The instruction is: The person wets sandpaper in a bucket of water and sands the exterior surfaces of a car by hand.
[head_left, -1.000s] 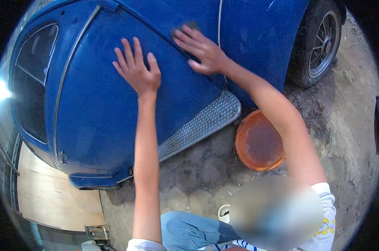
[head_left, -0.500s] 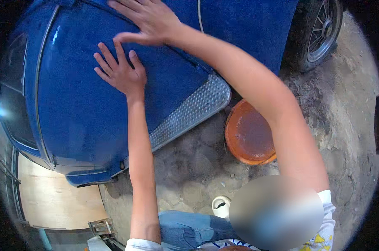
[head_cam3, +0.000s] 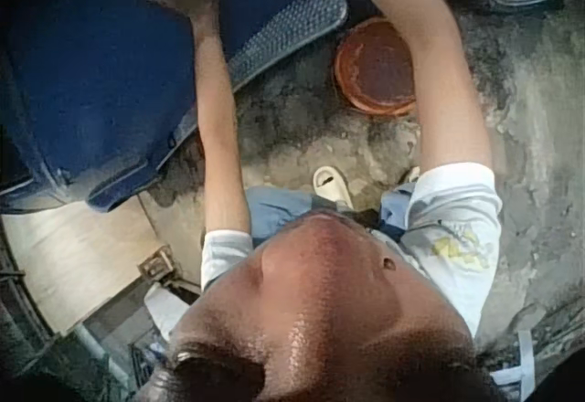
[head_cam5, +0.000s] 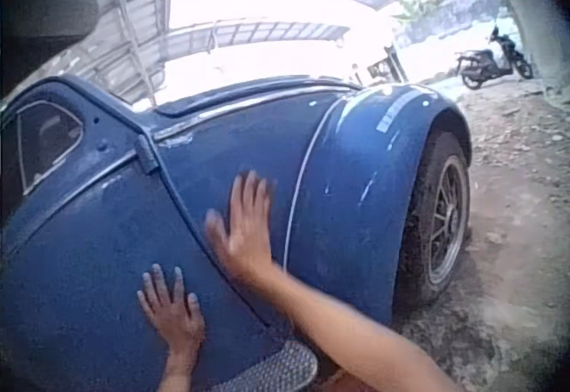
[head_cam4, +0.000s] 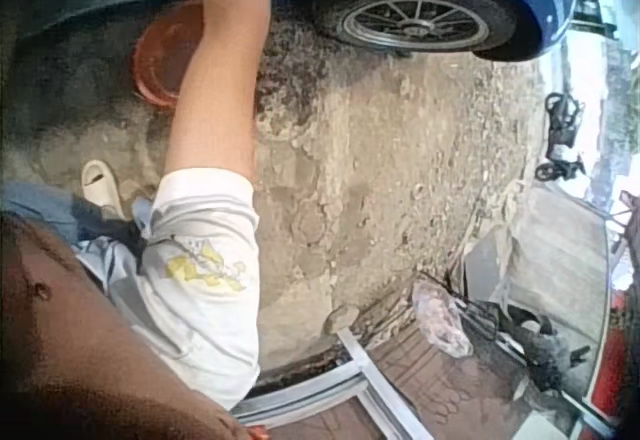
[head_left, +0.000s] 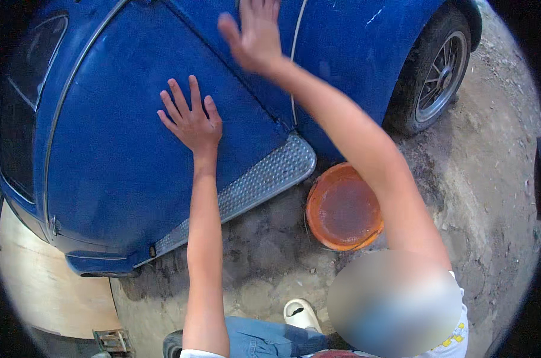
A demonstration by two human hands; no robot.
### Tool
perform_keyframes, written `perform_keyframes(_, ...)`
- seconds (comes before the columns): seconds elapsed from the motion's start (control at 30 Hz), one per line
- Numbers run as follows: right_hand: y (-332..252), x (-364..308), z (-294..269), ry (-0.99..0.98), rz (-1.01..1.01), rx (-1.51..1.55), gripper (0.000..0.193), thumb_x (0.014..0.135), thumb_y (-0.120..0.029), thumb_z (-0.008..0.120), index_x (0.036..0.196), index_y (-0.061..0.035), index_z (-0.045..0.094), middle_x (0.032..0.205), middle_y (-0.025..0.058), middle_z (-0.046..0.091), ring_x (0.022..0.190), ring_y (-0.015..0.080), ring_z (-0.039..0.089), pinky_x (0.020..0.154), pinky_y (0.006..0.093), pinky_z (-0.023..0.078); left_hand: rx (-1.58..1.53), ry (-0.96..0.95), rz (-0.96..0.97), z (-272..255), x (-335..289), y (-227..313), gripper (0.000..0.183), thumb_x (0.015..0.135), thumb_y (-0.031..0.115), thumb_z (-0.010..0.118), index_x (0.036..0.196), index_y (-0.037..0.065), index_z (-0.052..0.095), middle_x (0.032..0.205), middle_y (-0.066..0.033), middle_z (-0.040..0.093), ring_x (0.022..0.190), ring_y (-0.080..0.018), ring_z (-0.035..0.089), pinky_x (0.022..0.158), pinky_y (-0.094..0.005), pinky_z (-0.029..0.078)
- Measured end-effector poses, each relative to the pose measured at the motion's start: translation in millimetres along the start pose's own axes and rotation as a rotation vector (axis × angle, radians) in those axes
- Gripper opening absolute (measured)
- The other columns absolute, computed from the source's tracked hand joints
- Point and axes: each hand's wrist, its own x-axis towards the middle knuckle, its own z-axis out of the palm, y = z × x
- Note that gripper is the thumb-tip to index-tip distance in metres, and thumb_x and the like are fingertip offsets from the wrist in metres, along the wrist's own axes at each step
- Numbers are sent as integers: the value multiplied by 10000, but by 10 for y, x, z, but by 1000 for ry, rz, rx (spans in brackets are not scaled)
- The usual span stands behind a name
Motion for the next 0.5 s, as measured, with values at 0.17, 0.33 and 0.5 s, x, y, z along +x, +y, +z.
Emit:
perform_keyframes(0.17,89,164,-89,-5,148,-51,921,1028,-605,423,1594,85,193,1663,354,97,1547,532,33,1258,578,36,-61,-84,5,-93,-7,-11,569,1036,396,493,1587,263,436,1722,-104,212,1564,-404,203,1222,-644,137)
perform_keyframes(0.33,-292,-1595,-297,-490,174,-77,1089,976,-631,523,1596,112,24,1660,374,-58,1537,555,-86,1234,642,2,-134,-114,-3,-166,-209,113,580,1038,399,482,1593,242,424,1721,-137,193,1569,-436,154,1226,-650,118)
perform_keyframes(0.5,58,-649,-78,-137,310,-69,1096,989,-658,476,1590,120,-9,1644,399,-80,1525,578,-83,1218,673,-8,-139,-189,8,-138,-417,135,606,1037,379,499,1613,228,384,1727,-158,147,1574,-453,105,1221,-669,87)
